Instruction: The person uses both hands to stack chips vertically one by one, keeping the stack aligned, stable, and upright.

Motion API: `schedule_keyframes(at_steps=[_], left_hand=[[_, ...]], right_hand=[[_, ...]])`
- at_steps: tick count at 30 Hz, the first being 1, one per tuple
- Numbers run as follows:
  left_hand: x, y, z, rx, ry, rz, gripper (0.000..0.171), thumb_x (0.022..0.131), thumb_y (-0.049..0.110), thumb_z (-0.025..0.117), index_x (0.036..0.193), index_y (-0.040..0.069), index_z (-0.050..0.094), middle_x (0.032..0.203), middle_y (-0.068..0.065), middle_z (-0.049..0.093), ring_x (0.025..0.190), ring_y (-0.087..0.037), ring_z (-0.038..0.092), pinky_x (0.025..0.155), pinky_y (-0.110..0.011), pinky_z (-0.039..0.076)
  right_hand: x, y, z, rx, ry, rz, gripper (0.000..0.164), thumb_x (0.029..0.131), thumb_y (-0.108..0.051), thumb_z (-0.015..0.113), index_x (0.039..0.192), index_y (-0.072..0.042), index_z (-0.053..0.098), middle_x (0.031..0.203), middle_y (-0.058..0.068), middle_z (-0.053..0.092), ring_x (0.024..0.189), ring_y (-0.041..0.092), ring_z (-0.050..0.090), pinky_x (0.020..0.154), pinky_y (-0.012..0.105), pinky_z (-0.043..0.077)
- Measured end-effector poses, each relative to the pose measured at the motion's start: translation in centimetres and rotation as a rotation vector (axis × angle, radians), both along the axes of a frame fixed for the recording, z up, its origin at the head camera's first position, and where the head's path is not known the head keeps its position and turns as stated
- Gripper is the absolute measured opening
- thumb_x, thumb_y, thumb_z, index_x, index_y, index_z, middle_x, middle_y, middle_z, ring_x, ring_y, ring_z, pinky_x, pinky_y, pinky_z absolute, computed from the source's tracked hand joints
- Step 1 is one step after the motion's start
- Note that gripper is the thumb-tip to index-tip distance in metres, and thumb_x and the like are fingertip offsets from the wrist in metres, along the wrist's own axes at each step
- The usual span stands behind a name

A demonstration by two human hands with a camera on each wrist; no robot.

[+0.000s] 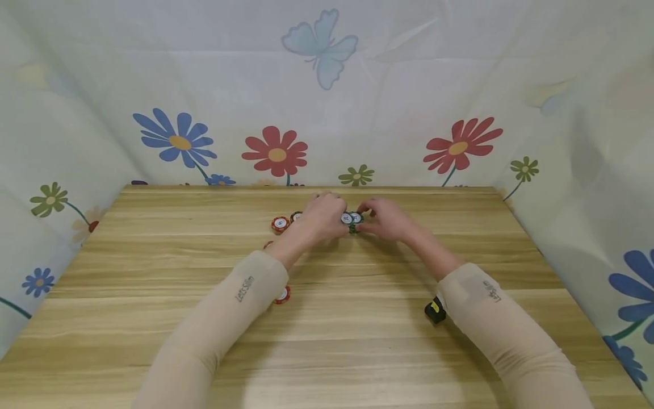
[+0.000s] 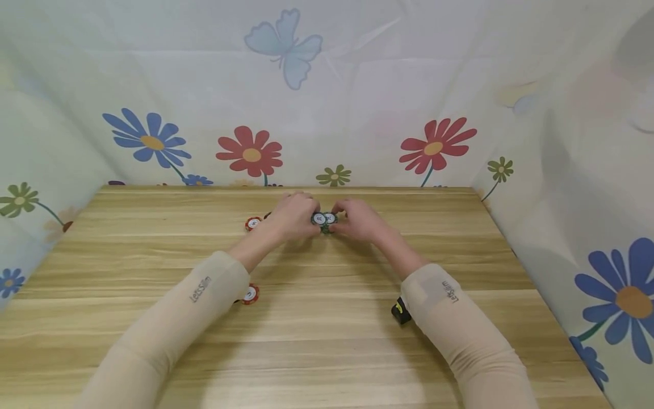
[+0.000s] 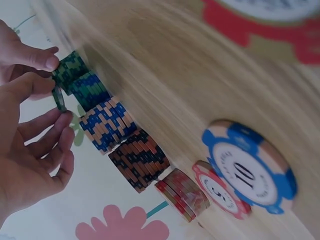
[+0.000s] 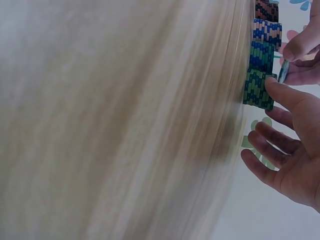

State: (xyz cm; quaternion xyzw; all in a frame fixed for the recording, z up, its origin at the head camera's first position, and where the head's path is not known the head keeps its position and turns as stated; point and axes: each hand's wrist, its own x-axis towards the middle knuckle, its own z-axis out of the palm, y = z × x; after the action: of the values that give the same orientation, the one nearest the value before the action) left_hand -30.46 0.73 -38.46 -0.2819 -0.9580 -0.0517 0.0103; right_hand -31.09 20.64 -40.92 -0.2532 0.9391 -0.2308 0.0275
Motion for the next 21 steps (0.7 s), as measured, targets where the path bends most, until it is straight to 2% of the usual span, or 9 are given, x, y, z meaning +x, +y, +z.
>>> schedule_keyframes(at_steps=[5, 16, 21], left_hand=[[-0.5, 0.5, -0.1, 0.008, -0.019, -0.001, 0.014, 0.085, 0.026, 0.077, 0.085, 0.015, 0.068, 0.089, 0.001, 0.062, 0.089, -0.019, 0.054, 0.078, -0.037, 0.039], [-0.9, 1.4, -0.5, -0.008, -0.032, -0.005, 0.018, 0.090, 0.029, 0.077, 0.092, 0.014, 0.069, 0.093, -0.001, 0.064, 0.093, -0.019, 0.056, 0.084, -0.040, 0.043], [-0.8, 1.4, -0.5, -0.005, -0.046, -0.027, 0.018, 0.094, 0.031, 0.074, 0.094, 0.013, 0.068, 0.094, -0.001, 0.063, 0.096, -0.020, 0.057, 0.087, -0.042, 0.044]], right_hand=[[0.0, 0.1, -0.2, -0.001, 0.014, 0.003, 0.034, 0.092, -0.018, 0.080, 0.117, 0.002, 0.068, 0.115, 0.018, 0.068, 0.107, 0.038, 0.063, 0.091, 0.049, 0.052], [0.1, 0.0, 0.0, -0.010, 0.021, 0.011, 0.033, 0.092, -0.019, 0.080, 0.115, 0.002, 0.069, 0.115, 0.018, 0.068, 0.108, 0.039, 0.064, 0.092, 0.049, 0.051], [0.2, 0.2, 0.0, -0.016, 0.024, 0.014, 0.032, 0.092, -0.019, 0.080, 0.114, 0.001, 0.069, 0.114, 0.017, 0.069, 0.108, 0.039, 0.064, 0.092, 0.049, 0.051]])
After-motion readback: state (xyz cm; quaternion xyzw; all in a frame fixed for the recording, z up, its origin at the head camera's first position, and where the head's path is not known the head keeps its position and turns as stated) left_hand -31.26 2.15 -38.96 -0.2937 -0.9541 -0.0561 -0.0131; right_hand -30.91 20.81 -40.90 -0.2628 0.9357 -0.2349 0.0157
